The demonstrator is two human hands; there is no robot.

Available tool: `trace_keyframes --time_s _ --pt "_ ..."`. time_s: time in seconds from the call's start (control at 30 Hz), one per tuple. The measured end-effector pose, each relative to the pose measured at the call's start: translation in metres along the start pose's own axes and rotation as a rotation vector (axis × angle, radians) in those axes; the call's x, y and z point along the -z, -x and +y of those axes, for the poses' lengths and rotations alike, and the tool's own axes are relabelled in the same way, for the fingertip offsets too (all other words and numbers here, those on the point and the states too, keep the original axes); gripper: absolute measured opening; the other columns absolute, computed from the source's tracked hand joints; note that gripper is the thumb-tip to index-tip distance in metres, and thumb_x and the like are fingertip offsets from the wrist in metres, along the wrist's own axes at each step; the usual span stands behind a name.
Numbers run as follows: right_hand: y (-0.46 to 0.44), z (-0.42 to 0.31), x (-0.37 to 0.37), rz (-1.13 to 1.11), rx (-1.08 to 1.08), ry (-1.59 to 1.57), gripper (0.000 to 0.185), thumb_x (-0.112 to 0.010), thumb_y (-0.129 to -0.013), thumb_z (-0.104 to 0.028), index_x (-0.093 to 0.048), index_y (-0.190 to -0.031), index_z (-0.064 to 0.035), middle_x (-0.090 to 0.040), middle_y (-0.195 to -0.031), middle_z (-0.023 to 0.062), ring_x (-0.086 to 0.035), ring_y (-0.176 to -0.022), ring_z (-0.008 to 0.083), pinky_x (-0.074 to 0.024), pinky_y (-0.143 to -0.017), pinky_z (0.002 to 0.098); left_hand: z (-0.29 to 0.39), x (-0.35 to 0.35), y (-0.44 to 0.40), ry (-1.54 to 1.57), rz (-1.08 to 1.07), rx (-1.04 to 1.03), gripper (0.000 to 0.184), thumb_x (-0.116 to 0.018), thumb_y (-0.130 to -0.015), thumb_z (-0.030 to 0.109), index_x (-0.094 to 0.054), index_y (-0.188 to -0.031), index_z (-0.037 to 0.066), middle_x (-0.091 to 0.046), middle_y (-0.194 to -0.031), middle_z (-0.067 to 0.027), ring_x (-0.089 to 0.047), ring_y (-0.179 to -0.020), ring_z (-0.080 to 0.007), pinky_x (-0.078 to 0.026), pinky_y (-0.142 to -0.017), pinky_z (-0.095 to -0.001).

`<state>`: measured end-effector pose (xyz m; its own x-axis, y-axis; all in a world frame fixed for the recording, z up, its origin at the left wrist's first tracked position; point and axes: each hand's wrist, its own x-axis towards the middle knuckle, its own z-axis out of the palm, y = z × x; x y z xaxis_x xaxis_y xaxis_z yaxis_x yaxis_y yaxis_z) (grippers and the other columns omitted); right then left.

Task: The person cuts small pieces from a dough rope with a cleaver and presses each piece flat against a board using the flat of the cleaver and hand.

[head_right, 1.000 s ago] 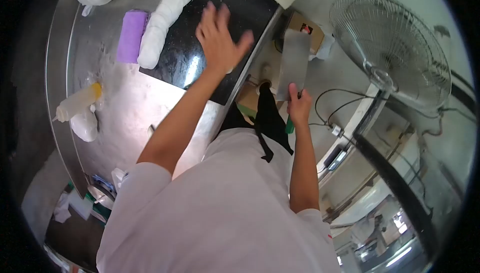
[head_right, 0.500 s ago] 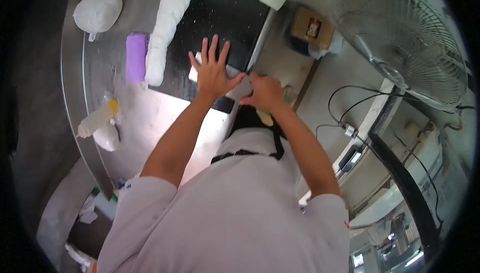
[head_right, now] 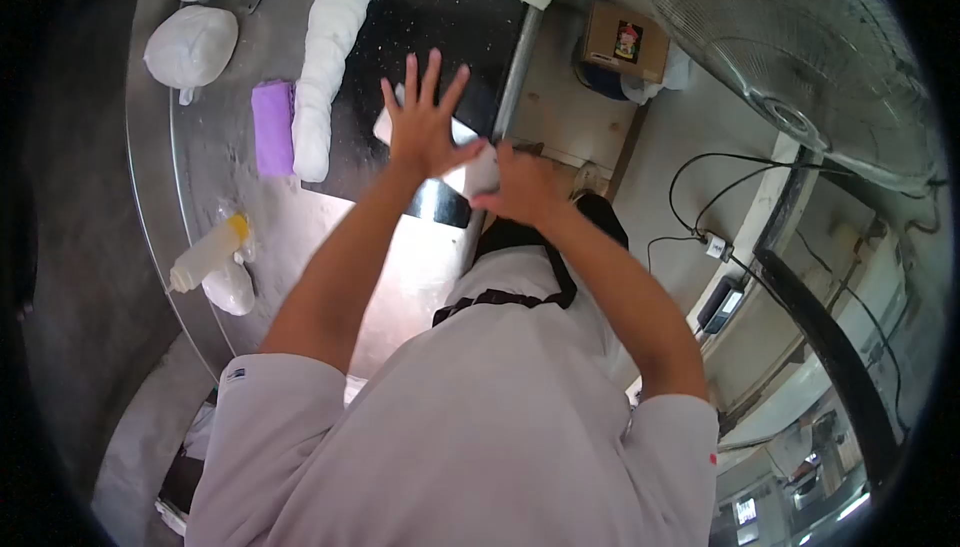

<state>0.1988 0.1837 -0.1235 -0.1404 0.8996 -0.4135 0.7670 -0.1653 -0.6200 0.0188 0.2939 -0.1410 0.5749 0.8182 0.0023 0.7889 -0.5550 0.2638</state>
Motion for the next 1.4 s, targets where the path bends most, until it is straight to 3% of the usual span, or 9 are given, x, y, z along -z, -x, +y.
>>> trace_keyframes --time_s 0.33,0.5,0.57,0.77,0.9,0.97,1.0,1.13,1.4 --pt "-0.065 0.010 0.051 0.028 0.057 0.061 0.085 -0.092 -0.065 -0.051 -0.055 -0.120 0.0018 -0.073 -0.093 0.0231 -0.071 -0.089 0.0477 -0.0544 -0.085 0.0535 -0.012 0.008 -0.068 -0.037 0.191 0.011 0.107 -0.074 -0.070 0.070 -0.034 -0.162 0.031 -0.030 -0.168 -0.0110 -0.025 -0.152 -0.0459 -0.020 -0.108 -0.0815" --pt "0.003 0.012 -0.002 0.007 0.097 -0.081 0.089 -0.092 -0.065 -0.050 -0.053 -0.125 0.0026 -0.072 -0.095 0.0255 -0.070 -0.091 0.0474 -0.0550 -0.081 0.0533 0.007 -0.006 -0.005 0.077 -0.007 -0.102 0.110 -0.074 -0.068 0.074 -0.035 -0.162 0.032 -0.018 -0.173 -0.0144 -0.012 -0.157 -0.0497 -0.010 -0.110 -0.0831" --pt "0.003 0.032 -0.004 0.293 0.279 -0.008 0.089 -0.091 -0.066 -0.050 -0.052 -0.128 0.0004 -0.071 -0.100 0.0278 -0.070 -0.092 0.0470 -0.0552 -0.079 0.0530 0.021 -0.003 -0.018 0.037 -0.073 -0.108 0.110 -0.071 -0.068 0.077 -0.036 -0.161 0.031 -0.021 -0.172 -0.0127 -0.016 -0.156 -0.0491 -0.011 -0.108 -0.0843" --pt "-0.068 0.028 0.085 -0.004 0.287 0.091 0.086 -0.093 -0.066 -0.047 -0.052 -0.125 0.0016 -0.071 -0.100 0.0283 -0.071 -0.093 0.0453 -0.0556 -0.079 0.0535 0.002 -0.008 -0.073 -0.085 0.197 0.130 0.108 -0.070 -0.070 0.076 -0.039 -0.160 0.025 -0.027 -0.169 -0.0107 -0.018 -0.154 -0.0480 -0.015 -0.109 -0.0826" --pt "-0.034 0.030 0.036 -0.211 0.165 -0.096 0.081 -0.093 -0.067 -0.044 -0.053 -0.122 0.0026 -0.070 -0.107 0.0309 -0.071 -0.100 0.0449 -0.0570 -0.081 0.0512 -0.003 -0.006 -0.036 -0.018 0.083 -0.037 0.114 -0.071 -0.067 0.076 -0.035 -0.162 0.024 -0.020 -0.171 -0.0179 -0.013 -0.155 -0.0513 -0.012 -0.109 -0.0832" --pt "-0.013 0.045 0.011 0.331 0.379 0.274 0.083 -0.092 -0.068 -0.045 -0.053 -0.122 0.0029 -0.070 -0.107 0.0313 -0.070 -0.103 0.0447 -0.0575 -0.081 0.0486 0.021 -0.007 -0.025 -0.030 -0.003 -0.052 0.116 -0.072 -0.065 0.079 -0.037 -0.162 0.024 -0.019 -0.172 -0.0174 -0.016 -0.154 -0.0525 -0.011 -0.107 -0.0857" --pt "-0.032 0.053 0.029 0.339 0.378 0.295 0.083 -0.092 -0.068 -0.045 -0.053 -0.122 0.0029 -0.070 -0.107 0.0313 -0.070 -0.103 0.0447 -0.0575 -0.081 0.0486 0.019 -0.010 -0.043 -0.031 0.038 -0.060 0.117 -0.071 -0.065 0.080 -0.036 -0.162 0.024 -0.020 -0.171 -0.0162 -0.017 -0.154 -0.0525 -0.012 -0.106 -0.0861" --pt "-0.068 0.032 0.092 -0.211 0.236 0.174 0.083 -0.089 -0.071 -0.048 -0.050 -0.123 0.0034 -0.070 -0.099 0.0297 -0.070 -0.098 0.0479 -0.0563 -0.086 0.0513 0.012 -0.007 -0.056 -0.066 0.159 0.108 0.117 -0.067 -0.069 0.084 -0.034 -0.163 0.023 -0.026 -0.169 -0.0153 -0.021 -0.152 -0.0517 -0.016 -0.105 -0.0853" --pt "-0.050 0.061 0.047 -0.122 0.311 0.137 0.091 -0.088 -0.065 -0.061 -0.051 -0.120 0.0013 -0.068 -0.098 0.0302 -0.068 -0.095 0.0503 -0.0569 -0.083 0.0509 0.017 -0.010 -0.041 -0.071 0.024 0.047 0.120 -0.068 -0.070 0.084 -0.026 -0.165 0.024 -0.017 -0.171 -0.0201 -0.010 -0.154 -0.0561 -0.011 -0.108 -0.0852"
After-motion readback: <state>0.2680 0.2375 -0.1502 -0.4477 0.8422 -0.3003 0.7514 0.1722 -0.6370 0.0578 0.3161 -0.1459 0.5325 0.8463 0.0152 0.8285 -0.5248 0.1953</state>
